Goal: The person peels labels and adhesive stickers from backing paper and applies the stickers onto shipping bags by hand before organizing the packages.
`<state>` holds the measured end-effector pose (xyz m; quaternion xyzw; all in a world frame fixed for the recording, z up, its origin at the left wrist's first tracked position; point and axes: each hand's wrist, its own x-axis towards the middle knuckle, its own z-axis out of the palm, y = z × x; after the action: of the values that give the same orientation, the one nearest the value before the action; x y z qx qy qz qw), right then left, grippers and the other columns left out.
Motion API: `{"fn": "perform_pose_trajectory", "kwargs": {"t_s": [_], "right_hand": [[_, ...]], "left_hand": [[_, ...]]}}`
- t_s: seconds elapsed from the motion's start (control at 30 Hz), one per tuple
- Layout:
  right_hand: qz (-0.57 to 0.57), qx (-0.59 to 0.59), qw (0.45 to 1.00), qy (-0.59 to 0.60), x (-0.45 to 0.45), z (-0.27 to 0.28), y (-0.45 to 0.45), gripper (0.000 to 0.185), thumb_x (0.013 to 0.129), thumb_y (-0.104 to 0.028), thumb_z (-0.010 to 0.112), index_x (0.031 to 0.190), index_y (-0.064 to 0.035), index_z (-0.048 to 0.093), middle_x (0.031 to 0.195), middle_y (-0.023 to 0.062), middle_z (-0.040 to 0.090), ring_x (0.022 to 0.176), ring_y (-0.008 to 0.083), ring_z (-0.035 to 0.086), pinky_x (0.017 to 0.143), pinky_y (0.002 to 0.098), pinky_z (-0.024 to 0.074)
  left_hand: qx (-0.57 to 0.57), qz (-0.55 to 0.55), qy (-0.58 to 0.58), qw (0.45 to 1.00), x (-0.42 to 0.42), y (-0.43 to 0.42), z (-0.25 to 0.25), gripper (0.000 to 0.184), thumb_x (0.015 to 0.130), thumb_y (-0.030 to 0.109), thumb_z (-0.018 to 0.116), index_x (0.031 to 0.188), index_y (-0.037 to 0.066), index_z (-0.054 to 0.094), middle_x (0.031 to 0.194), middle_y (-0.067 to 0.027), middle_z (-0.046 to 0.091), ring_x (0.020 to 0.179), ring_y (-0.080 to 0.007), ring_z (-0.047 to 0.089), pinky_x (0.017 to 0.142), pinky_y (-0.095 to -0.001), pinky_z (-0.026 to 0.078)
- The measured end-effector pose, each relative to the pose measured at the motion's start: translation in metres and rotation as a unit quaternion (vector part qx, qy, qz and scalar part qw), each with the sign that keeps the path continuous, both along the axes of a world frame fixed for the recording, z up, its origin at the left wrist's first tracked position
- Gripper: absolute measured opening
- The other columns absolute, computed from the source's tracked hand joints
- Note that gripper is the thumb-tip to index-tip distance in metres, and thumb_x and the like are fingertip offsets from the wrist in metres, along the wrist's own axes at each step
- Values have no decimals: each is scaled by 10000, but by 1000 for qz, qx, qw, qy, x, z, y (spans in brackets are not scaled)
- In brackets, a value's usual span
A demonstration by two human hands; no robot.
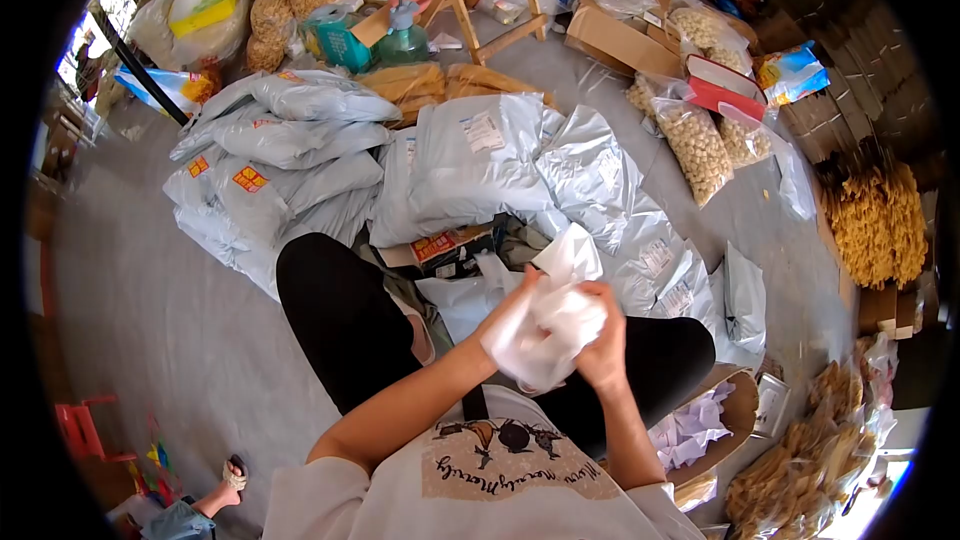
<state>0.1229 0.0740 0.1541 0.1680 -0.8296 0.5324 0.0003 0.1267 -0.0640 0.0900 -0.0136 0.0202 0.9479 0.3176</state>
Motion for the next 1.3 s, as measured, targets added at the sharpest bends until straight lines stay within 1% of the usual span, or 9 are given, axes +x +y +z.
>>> {"fn": "perform_pose_trajectory", "kwargs": {"t_s": [0.23, 0.37, 0.53, 0.7, 0.77, 1.07, 1.13, 1.23, 1.3], "right_hand": [[51, 320, 943, 79, 0, 12, 7, 654, 577, -154, 721, 1145, -33, 421, 1145, 93, 462, 1155, 308, 356, 1030, 509, 99], [123, -251, 945, -172, -13, 10, 38, 1068, 480, -229, 842, 1326, -29, 222, 1291, 141, 370, 1289, 278, 198, 1039, 401, 195], [133, -347, 901, -224, -10, -18, 32, 1267, 409, -480, 820, 1357, -28, 110, 1320, 135, 313, 1202, 260, 348, 995, 373, 283], [172, -568, 678, -434, 16, 12, 0, 1015, 581, -539, 720, 1315, -30, 239, 1256, 125, 382, 1103, 244, 445, 940, 403, 364], [46, -448, 811, -375, 7, 6, 5, 633, 714, -191, 639, 1248, -30, 339, 1117, 137, 499, 961, 229, 544, 802, 371, 475], [-162, -550, 792, -209, -13, -28, 34, 186, 807, -119, 500, 966, -28, 532, 946, 88, 564, 869, 203, 570, 756, 327, 480], [-168, -133, 975, 59, -13, -22, 31, 73, 747, -56, 555, 810, -40, 522, 891, 72, 550, 851, 208, 559, 736, 334, 467], [10, 206, 970, 126, -2, -1, 29, 445, 539, -7, 596, 979, -21, 530, 1087, 157, 466, 1061, 350, 414, 944, 409, 307], [95, 220, 969, 55, 1, 23, 27, 648, 597, -60, 614, 1200, -47, 378, 1239, 191, 327, 1189, 372, 271, 993, 478, 204]], "left_hand": [[-369, 89, 24, 925, -3, 9, 24, 309, 808, 171, 606, 1071, 44, 505, 877, -32, 584, 741, -103, 586, 597, -228, 481], [-358, 91, 30, 929, -6, -11, 32, 186, 812, 95, 537, 973, 5, 567, 773, -46, 603, 630, -131, 601, 539, -246, 494], [-293, 7, 100, 951, -21, -5, 30, 116, 786, 38, 535, 891, 25, 582, 811, -59, 602, 724, -135, 594, 611, -252, 482], [-636, 314, 452, 541, -54, -12, 75, 165, 579, -46, 469, 736, -56, 517, 744, -120, 521, 620, -205, 496, 575, -255, 403], [-622, 342, 536, 458, -53, -10, 73, 168, 554, -23, 506, 717, -59, 514, 778, -148, 502, 633, -253, 495, 576, -274, 403], [-420, 84, 331, 841, -21, 30, 13, 821, 687, 330, 697, 1300, 49, 230, 1277, -76, 280, 1195, -179, 255, 979, -305, 234], [-419, 76, 184, 886, -14, 41, 1, 779, 722, 409, 668, 1294, 56, 274, 1266, -84, 339, 1162, -183, 335, 948, -308, 302], [-139, -59, -40, 988, -23, 23, 25, 442, 827, 328, 566, 1150, 43, 468, 1044, -78, 560, 926, -196, 564, 789, -304, 460], [-322, 63, 19, 945, -29, 27, 43, 392, 836, 289, 556, 1127, 35, 487, 1009, -79, 572, 905, -184, 571, 782, -312, 461]]}}
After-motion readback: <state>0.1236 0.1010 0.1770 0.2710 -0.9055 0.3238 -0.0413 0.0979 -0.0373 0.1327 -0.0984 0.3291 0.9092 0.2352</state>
